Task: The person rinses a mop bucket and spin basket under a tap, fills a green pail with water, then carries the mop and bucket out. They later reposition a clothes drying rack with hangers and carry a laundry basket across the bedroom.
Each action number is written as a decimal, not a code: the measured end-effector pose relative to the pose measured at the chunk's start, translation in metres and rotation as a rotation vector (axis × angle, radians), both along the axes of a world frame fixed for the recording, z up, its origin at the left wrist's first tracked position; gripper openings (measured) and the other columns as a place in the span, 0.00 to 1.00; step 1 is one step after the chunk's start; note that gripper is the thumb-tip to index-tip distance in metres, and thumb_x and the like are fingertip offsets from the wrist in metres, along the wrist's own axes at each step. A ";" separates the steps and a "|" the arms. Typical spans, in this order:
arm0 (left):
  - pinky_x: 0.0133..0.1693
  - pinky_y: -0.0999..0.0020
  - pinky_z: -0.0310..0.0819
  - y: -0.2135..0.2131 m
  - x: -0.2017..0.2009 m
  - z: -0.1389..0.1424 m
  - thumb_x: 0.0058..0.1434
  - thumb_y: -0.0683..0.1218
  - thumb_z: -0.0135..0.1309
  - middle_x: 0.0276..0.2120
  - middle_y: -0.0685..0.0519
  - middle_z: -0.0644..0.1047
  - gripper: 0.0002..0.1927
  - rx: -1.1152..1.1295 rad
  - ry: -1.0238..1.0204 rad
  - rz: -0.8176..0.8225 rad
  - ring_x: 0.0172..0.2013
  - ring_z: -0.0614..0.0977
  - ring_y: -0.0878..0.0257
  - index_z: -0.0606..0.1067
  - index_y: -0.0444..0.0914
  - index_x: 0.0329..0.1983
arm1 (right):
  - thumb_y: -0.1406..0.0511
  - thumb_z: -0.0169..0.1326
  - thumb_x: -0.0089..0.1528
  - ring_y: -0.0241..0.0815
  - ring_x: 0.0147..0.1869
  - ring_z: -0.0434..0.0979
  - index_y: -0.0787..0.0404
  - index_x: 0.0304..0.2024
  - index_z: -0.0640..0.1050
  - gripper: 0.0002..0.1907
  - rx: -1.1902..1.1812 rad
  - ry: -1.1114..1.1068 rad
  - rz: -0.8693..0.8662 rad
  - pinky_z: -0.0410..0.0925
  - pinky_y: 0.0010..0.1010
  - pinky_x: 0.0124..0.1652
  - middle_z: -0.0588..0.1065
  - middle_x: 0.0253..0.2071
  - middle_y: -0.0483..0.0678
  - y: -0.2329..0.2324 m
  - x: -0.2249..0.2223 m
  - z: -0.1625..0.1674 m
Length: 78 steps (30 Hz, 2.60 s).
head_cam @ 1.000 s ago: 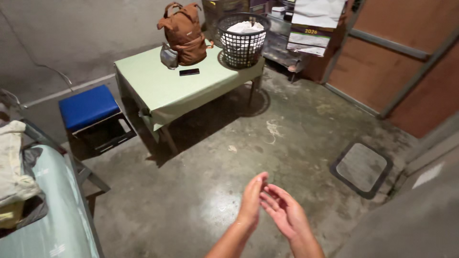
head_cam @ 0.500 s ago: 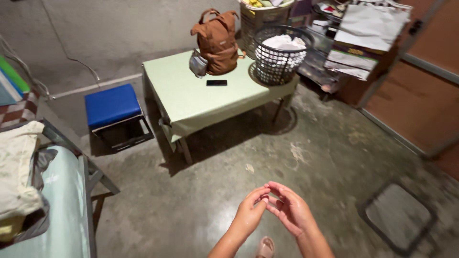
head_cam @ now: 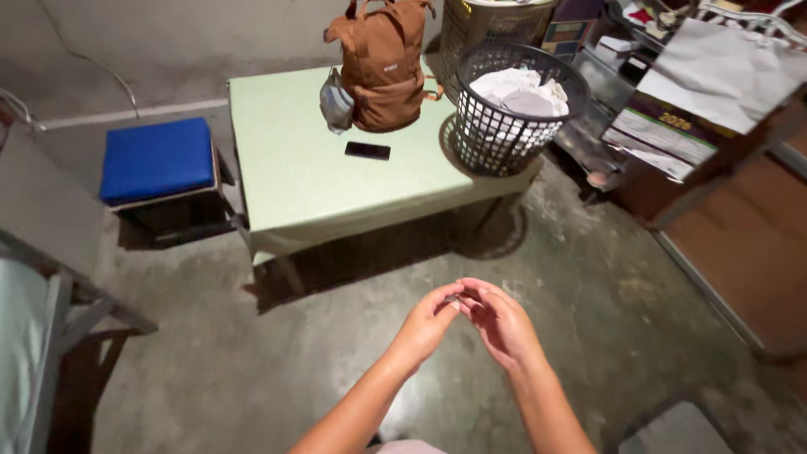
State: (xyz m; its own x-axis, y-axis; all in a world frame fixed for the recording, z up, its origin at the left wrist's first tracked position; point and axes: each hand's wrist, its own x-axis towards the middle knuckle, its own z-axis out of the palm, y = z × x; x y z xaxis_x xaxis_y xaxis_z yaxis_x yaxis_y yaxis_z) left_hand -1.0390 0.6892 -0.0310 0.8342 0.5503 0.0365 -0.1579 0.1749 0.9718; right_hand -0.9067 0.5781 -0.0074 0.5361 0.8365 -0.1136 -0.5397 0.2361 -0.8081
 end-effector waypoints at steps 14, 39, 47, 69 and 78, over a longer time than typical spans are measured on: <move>0.68 0.54 0.55 0.131 0.221 0.017 0.58 0.54 0.60 0.77 0.45 0.50 0.51 -0.181 0.127 -0.094 0.74 0.55 0.48 0.46 0.46 0.80 | 0.64 0.50 0.67 0.45 0.61 0.75 0.64 0.62 0.74 0.22 -0.185 -0.060 -0.122 0.69 0.39 0.58 0.75 0.60 0.52 0.112 0.178 0.032; 0.52 0.16 0.58 0.238 0.472 -0.065 0.55 0.44 0.52 0.61 0.35 0.72 0.39 -0.984 0.175 0.537 0.58 0.73 0.27 0.56 0.51 0.71 | 0.62 0.54 0.57 0.71 0.65 0.69 0.67 0.65 0.63 0.35 -0.255 0.020 0.137 0.66 0.70 0.58 0.68 0.63 0.67 0.212 0.480 -0.062; 0.42 0.21 0.72 0.269 0.492 -0.118 0.52 0.34 0.47 0.50 0.34 0.74 0.30 -1.274 -0.069 0.574 0.50 0.80 0.33 0.64 0.34 0.62 | 0.70 0.41 0.60 0.72 0.68 0.66 0.80 0.61 0.61 0.28 -0.466 0.707 0.047 0.60 0.63 0.62 0.65 0.65 0.72 0.246 0.533 -0.111; 0.47 0.16 0.66 0.017 0.088 -0.120 0.53 0.36 0.49 0.48 0.35 0.69 0.16 -1.364 -0.588 1.415 0.49 0.75 0.32 0.67 0.31 0.47 | 0.73 0.40 0.58 0.77 0.68 0.63 0.84 0.65 0.56 0.32 -1.070 0.679 0.937 0.62 0.63 0.58 0.60 0.65 0.77 0.202 0.157 -0.054; 0.44 0.18 0.70 -0.109 -0.079 -0.168 0.54 0.38 0.49 0.45 0.36 0.70 0.17 -1.234 -1.041 1.858 0.47 0.76 0.32 0.66 0.31 0.48 | 0.70 0.40 0.59 0.77 0.62 0.69 0.85 0.59 0.59 0.28 -1.334 0.346 1.448 0.66 0.62 0.54 0.65 0.60 0.76 0.202 -0.086 -0.135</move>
